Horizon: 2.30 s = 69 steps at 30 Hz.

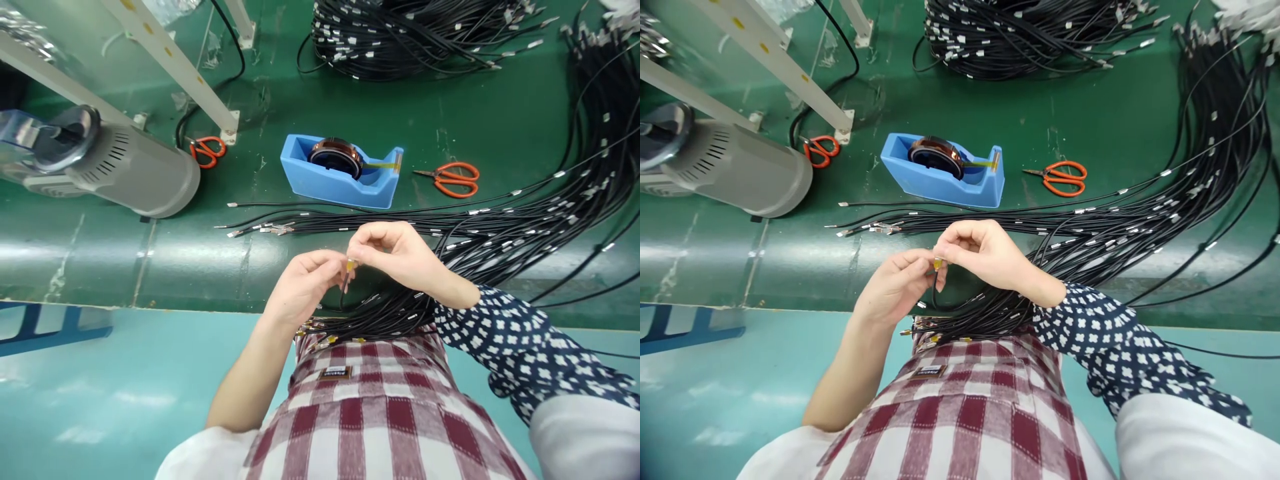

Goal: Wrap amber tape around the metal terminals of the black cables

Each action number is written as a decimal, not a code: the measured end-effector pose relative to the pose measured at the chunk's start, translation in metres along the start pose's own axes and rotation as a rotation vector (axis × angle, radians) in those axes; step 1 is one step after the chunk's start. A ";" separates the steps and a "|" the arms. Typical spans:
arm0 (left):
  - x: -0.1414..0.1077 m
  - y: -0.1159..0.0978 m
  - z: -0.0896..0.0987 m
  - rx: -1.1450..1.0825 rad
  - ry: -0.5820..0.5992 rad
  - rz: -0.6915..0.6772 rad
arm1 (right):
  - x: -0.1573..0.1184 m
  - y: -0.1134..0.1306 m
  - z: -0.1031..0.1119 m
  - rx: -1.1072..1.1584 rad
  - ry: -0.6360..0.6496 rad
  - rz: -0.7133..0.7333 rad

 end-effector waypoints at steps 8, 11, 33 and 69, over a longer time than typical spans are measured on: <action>0.006 0.002 -0.011 -0.074 0.054 0.057 | 0.000 0.003 -0.003 -0.012 0.070 -0.006; 0.005 -0.001 -0.011 -0.055 0.058 0.032 | 0.000 0.009 -0.003 -0.079 0.068 0.004; 0.001 0.001 0.003 0.019 -0.058 0.039 | 0.009 0.004 0.004 -0.068 0.029 -0.066; -0.008 -0.002 0.004 -0.097 -0.302 -0.137 | -0.005 -0.017 -0.019 0.268 -0.074 -0.078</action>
Point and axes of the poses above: each hand's wrist, its own x-axis towards the middle knuckle, its own z-axis out of the back of the hand, y = z × x, the point moved 8 cm from there along x, towards the middle knuckle, and after that the axes turned 2 degrees about x, right-handed, at the moved point
